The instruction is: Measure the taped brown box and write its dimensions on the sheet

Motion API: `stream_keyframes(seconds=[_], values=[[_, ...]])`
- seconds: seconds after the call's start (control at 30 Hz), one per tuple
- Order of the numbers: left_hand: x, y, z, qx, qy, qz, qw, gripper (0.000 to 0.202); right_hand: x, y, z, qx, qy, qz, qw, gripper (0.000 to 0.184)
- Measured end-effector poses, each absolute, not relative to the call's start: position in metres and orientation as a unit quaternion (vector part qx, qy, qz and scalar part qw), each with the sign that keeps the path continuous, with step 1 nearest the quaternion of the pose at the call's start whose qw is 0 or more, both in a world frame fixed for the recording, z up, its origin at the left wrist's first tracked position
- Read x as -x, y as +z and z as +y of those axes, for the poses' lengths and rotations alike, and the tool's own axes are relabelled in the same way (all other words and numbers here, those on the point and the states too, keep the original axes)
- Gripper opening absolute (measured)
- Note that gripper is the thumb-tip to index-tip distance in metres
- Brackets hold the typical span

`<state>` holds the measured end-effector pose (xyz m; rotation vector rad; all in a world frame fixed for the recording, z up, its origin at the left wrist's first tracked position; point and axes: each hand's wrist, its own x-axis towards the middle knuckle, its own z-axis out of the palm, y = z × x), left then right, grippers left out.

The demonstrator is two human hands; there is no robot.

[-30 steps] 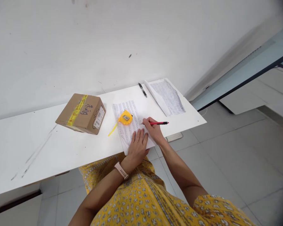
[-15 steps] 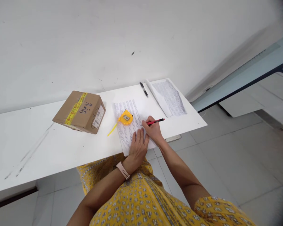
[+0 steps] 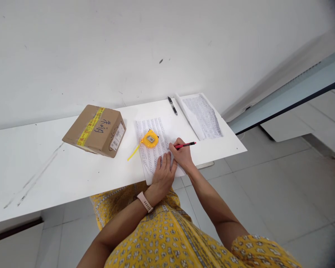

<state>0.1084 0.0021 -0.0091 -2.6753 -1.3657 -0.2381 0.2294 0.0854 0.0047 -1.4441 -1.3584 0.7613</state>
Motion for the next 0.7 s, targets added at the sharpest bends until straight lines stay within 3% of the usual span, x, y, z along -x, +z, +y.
stream_keyframes(seconds=[0.7], values=[[-0.1077,-0.0113,0.0021,0.885,-0.09,-0.452,0.068,0.059,-0.2296,0.0028,0.0863,0.59,0.312,-0.559,0.492,0.029]])
